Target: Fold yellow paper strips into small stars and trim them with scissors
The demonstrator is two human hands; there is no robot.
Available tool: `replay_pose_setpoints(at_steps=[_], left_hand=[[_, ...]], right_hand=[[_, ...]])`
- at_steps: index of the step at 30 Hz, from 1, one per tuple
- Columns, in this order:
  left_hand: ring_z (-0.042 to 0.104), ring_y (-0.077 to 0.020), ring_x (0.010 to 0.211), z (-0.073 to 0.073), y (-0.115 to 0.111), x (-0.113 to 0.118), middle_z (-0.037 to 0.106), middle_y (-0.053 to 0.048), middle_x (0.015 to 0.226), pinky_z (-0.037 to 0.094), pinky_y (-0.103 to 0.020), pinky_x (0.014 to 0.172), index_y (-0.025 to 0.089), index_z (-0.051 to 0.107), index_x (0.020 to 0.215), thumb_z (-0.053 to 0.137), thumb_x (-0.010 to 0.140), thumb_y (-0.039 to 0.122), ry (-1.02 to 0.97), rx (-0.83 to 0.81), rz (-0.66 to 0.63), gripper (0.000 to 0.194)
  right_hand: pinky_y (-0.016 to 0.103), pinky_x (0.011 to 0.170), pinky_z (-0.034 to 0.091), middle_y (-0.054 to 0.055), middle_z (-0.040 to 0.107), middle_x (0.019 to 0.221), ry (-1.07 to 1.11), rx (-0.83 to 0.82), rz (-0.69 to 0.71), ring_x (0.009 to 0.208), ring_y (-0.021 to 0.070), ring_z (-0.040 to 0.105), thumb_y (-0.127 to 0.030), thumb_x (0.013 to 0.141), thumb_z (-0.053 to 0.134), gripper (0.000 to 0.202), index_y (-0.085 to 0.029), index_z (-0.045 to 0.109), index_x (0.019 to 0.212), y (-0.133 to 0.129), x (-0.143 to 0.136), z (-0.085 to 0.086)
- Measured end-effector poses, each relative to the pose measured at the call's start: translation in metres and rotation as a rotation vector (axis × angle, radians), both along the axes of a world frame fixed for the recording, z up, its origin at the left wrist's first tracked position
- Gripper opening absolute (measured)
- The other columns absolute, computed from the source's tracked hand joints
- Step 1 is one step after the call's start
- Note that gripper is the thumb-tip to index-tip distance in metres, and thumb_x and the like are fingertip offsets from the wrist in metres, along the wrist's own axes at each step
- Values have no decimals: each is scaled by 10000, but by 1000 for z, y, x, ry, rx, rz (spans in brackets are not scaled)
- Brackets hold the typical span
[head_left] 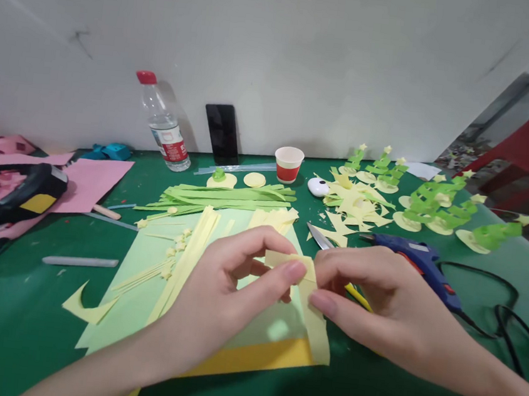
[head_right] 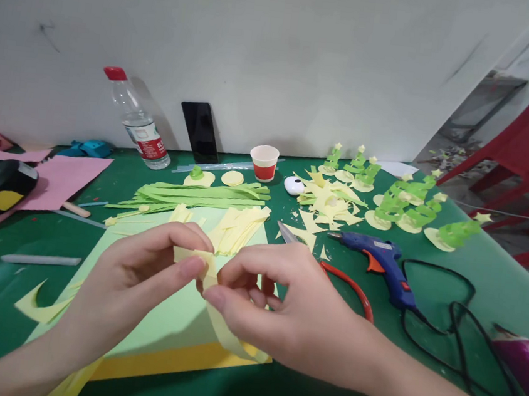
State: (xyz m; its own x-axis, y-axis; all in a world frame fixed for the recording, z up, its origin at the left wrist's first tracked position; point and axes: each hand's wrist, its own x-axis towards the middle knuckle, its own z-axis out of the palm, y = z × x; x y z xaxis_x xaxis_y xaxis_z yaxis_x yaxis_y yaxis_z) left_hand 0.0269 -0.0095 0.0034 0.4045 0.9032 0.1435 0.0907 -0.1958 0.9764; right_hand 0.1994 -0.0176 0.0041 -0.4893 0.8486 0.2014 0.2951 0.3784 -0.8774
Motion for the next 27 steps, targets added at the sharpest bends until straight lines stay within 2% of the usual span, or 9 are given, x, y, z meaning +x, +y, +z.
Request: replay_pose_setpoints(at_steps=[4,8,14,27], left_hand=[[561,-99,653,-1,1,2,608,45,692,462,-155,576,202,600,699,616,767,164,33,14,23,79],[538,-91,649,-3,-1,3,607,56,662,434,-155,586,203,595,654,606,751,108,46,86,27,136],[524,-74,594,-2,-1,1,606,73,626,428,-140,542,210,610,625,622,731,103,32,9,45,151],[563,-48,586,-2,3,-4,678,83,661,444,-100,519,224,695,623,698,760,163,-34,-160,-12,150]], right_hand=[[164,433,288,-58,436,515,-70,93,-23,478,53,375,-124,834,476,264,-175,445,577,-3,-1,-1],[150,426,280,-65,438,514,-93,140,-35,471,41,364,-104,816,473,253,-168,447,572,-5,-2,-1],[146,425,266,-72,424,517,-93,156,0,470,34,347,-102,825,474,258,-167,429,579,-5,-1,-2],[167,436,315,-49,386,528,-74,-80,24,494,76,366,-138,813,439,248,-192,401,574,-3,-2,2]])
